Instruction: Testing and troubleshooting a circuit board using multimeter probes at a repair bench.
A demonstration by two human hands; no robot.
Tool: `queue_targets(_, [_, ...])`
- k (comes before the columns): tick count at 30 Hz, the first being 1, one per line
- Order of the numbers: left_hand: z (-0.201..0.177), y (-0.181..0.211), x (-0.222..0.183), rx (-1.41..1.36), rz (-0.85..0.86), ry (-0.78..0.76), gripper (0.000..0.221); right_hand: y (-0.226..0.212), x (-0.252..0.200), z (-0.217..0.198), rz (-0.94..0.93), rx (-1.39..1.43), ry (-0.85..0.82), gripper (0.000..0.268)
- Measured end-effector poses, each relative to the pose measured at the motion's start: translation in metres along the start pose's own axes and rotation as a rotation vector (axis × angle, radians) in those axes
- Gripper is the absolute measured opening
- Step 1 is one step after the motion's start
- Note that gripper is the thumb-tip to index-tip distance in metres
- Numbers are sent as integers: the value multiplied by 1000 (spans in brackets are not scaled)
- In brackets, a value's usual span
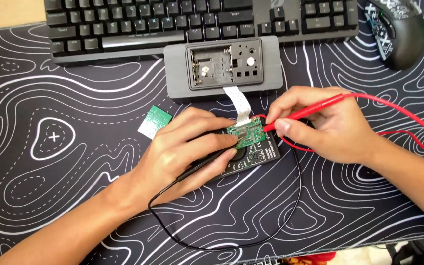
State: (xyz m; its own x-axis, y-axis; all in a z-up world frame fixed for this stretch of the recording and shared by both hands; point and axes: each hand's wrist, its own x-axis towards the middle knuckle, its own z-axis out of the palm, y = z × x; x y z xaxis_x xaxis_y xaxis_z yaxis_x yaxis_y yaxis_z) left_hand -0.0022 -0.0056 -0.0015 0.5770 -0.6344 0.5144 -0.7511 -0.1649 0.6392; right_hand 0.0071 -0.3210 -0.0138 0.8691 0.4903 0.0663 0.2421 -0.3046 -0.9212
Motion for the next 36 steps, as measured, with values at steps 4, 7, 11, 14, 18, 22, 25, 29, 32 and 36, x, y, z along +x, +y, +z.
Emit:
queue_targets(4, [0,1,1,2,-2,13,16,-1,0,0,-43,-16,-65,16])
queue_targets(7, [0,3,0,-21,-13,10,15,1,-5,1,32,-32,5,14])
queue_targets(11, [-1,2,0,4,8,12,15,2,-5,1,-48,-114,6,15])
queue_targets(14, [0,2,0,0,6,16,15,1,-7,2,6,-123,29,14])
queue_targets(18, [-4,7,4,3,18,7,17,4,-7,3,-17,-86,61,12])
queue_targets(22, [1,3,-1,5,6,10,16,6,-8,4,7,-86,36,14])
queue_targets(25, [-2,5,1,5,25,22,17,6,-6,4,-14,-33,50,13])
queue_targets(29, [-1,4,2,12,14,29,18,11,-4,3,-13,-49,48,15])
queue_targets(32, [1,5,0,10,3,27,17,11,-6,4,-16,-78,50,15])
queue_targets(36, [3,3,-2,14,-1,34,17,12,-5,5,-1,-19,57,14])
